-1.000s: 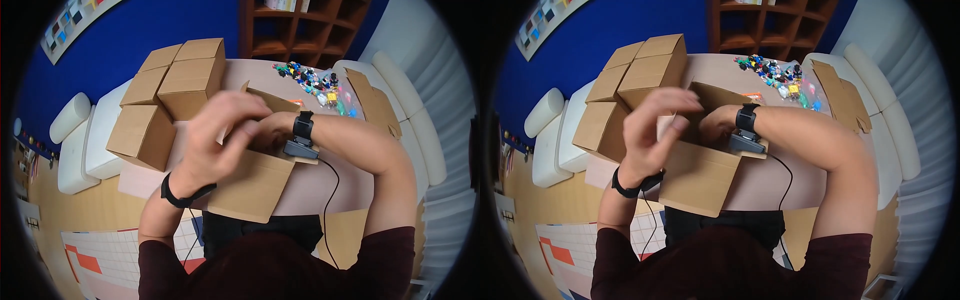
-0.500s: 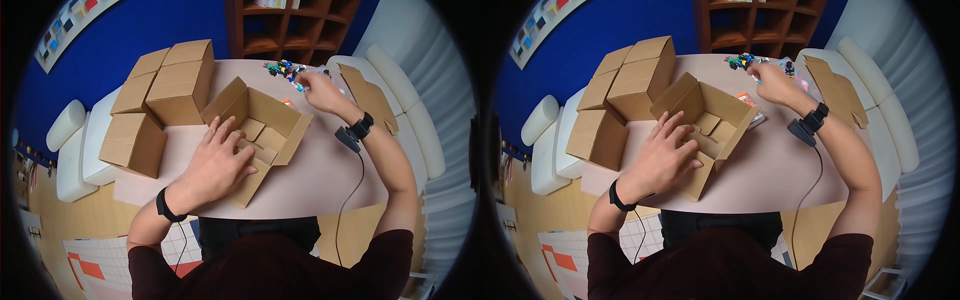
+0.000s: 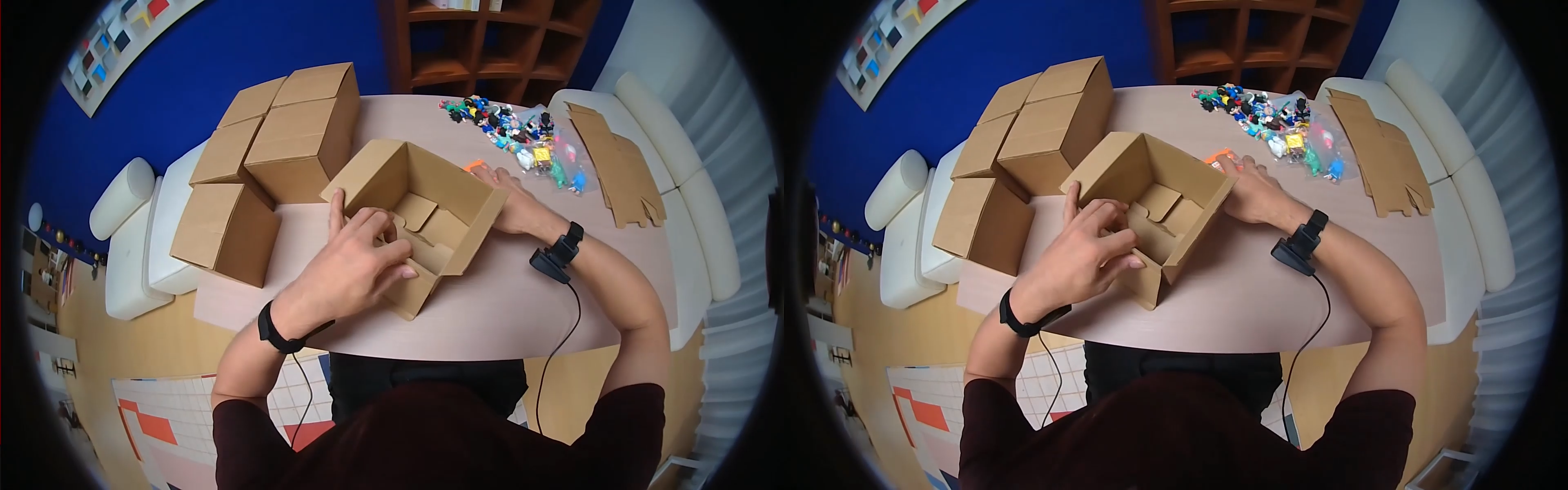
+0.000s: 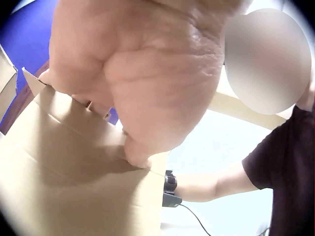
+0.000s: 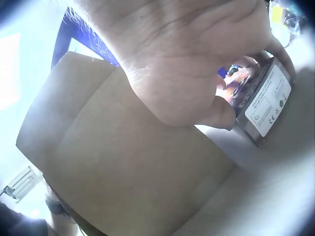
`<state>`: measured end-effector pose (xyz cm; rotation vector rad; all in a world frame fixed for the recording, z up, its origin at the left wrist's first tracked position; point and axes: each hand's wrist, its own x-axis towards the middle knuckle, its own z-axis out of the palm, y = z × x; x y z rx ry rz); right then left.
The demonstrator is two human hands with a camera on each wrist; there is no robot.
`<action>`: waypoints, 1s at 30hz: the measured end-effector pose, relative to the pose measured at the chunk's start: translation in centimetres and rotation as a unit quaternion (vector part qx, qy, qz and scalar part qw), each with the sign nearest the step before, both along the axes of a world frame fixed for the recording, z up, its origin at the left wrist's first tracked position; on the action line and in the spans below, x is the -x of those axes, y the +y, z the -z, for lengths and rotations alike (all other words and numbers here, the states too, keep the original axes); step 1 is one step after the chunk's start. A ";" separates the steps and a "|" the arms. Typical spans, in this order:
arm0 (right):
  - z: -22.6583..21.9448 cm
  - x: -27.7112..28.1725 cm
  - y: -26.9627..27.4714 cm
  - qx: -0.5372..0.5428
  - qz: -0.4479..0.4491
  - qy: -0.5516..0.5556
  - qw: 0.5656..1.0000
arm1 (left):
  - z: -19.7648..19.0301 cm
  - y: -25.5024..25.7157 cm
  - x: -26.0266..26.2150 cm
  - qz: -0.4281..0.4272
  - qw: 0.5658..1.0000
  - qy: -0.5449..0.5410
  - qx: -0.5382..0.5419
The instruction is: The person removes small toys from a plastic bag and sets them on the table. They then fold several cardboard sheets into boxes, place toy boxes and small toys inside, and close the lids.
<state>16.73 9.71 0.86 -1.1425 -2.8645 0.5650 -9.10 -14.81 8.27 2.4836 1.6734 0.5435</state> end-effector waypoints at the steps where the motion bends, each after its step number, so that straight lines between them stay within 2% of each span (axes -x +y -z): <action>1: -0.5 0.1 -0.4 0.001 0.009 -0.017 1.000 | 0.3 0.0 0.3 -0.002 1.000 -0.016 -0.001; 3: -1.0 0.4 -1.1 0.002 0.026 -0.053 0.998 | 0.9 0.1 0.8 -0.005 0.999 -0.047 -0.003; 6: -0.9 0.1 -1.7 -0.039 0.024 -0.048 0.998 | 1.1 0.1 1.1 -0.010 0.997 -0.072 0.000; 9: 0.5 -0.8 0.7 -0.046 0.037 0.044 0.997 | 1.0 0.0 1.1 -0.005 0.998 -0.062 0.001; 12: -3.3 -1.6 2.4 -0.064 0.104 0.231 0.965 | 1.6 -0.1 1.1 0.001 0.996 -0.080 -0.026; 14: -9.9 -1.1 -0.4 -0.096 0.055 0.319 0.941 | 2.0 0.1 1.2 0.008 0.994 -0.099 -0.052; 16: -15.7 0.0 -4.3 0.018 -0.011 0.368 0.930 | 2.3 0.4 1.5 0.005 0.989 -0.135 -0.064; 19: -18.1 1.2 -6.0 -0.060 -0.152 0.262 0.951 | 2.3 0.8 1.6 0.019 0.981 -0.170 -0.095; 22: -15.9 3.2 -6.1 -0.072 -0.231 0.179 0.954 | 2.2 0.7 1.6 0.015 0.976 -0.194 -0.095; 25: -15.5 5.1 -7.0 -0.009 -0.205 0.037 0.978 | 2.3 0.9 1.5 0.019 0.972 -0.210 -0.102; 26: -14.8 5.3 -7.0 -0.034 -0.200 0.017 0.979 | 2.4 0.9 1.6 0.017 0.972 -0.210 -0.099; 30: -13.9 6.0 -6.8 0.010 -0.199 -0.020 0.980 | 2.3 0.9 1.7 0.005 0.975 -0.214 -0.068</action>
